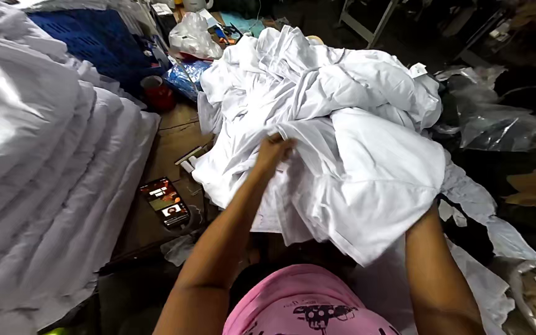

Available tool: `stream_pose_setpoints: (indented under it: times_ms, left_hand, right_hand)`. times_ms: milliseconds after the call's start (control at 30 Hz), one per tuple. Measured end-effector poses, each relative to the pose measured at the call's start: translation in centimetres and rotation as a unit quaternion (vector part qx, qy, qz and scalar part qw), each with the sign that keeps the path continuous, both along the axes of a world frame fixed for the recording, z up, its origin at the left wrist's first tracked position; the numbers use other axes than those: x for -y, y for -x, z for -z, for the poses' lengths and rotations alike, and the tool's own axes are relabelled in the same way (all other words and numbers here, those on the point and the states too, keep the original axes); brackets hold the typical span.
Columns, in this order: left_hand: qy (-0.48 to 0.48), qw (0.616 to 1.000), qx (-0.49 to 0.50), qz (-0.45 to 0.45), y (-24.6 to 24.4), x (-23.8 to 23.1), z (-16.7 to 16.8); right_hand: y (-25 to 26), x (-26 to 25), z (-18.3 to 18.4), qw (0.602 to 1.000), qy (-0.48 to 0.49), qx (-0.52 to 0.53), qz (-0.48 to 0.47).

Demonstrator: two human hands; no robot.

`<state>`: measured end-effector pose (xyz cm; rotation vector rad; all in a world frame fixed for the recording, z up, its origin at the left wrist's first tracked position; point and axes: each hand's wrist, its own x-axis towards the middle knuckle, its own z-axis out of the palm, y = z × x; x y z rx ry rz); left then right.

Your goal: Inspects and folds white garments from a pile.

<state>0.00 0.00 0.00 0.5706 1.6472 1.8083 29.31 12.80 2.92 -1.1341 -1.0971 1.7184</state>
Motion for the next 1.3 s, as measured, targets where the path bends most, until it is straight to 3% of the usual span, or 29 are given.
stream_pose_setpoints:
  times_ms: [100,167,200,267,400,433,500,567,633,733,833,1000,1167,1300]
  left_hand:
    - [-0.018,0.989,-0.04,-0.141,9.0,1.4,-0.9]
    - [0.008,0.973,-0.062,-0.222,12.2,2.6,-2.0]
    - [0.03,0.971,-0.104,-0.212,12.1,3.1,-2.8]
    - [0.074,0.959,-0.245,-0.125,8.4,4.1,-3.3]
    - [0.081,0.88,-0.462,0.07,-4.7,4.2,0.4]
    - [0.061,0.857,-0.503,0.091,-6.8,3.6,2.4]
    - [0.008,0.823,-0.564,0.069,-8.7,2.5,6.2]
    - [-0.023,0.83,-0.557,0.015,-9.1,2.9,6.9]
    - [-0.018,0.861,-0.508,0.0,-9.5,4.8,5.7]
    - [-0.001,0.884,-0.468,-0.007,-9.9,6.9,4.3]
    - [-0.029,0.894,-0.447,-0.013,-10.3,6.7,4.5]
    - [-0.107,0.9,-0.423,0.009,-11.3,6.4,4.3]
    - [-0.133,0.907,-0.399,0.013,-11.5,7.0,4.6]
    - [-0.154,0.9,-0.401,0.066,-11.7,7.0,4.6]
  right_hand:
    - [0.8,-4.5,5.4,0.963,-0.248,0.103,0.0]
    - [0.3,-5.7,7.1,0.906,-0.331,0.26,-0.045]
    - [-0.2,-6.3,7.9,0.872,-0.345,0.336,-0.085]
    - [-1.6,-7.5,8.4,0.836,-0.364,0.397,-0.106]
    - [-1.0,-6.7,2.6,0.864,-0.365,0.345,0.031]
    - [0.1,-5.1,1.3,0.861,-0.391,0.323,0.025]
    - [2.5,-1.1,0.2,0.843,-0.443,0.292,-0.088]
    - [4.7,2.2,1.1,0.804,-0.46,0.273,-0.259]
    - [5.6,4.1,2.6,0.737,-0.509,0.291,-0.336]
    - [5.6,4.6,4.0,0.656,-0.618,0.326,-0.284]
    - [6.0,5.4,4.2,0.608,-0.662,0.361,-0.25]
    - [6.9,5.0,4.7,0.614,-0.67,0.35,-0.228]
    - [5.6,4.5,3.8,0.616,-0.648,0.356,-0.272]
    - [6.5,4.5,4.9,0.626,-0.664,0.342,-0.226]
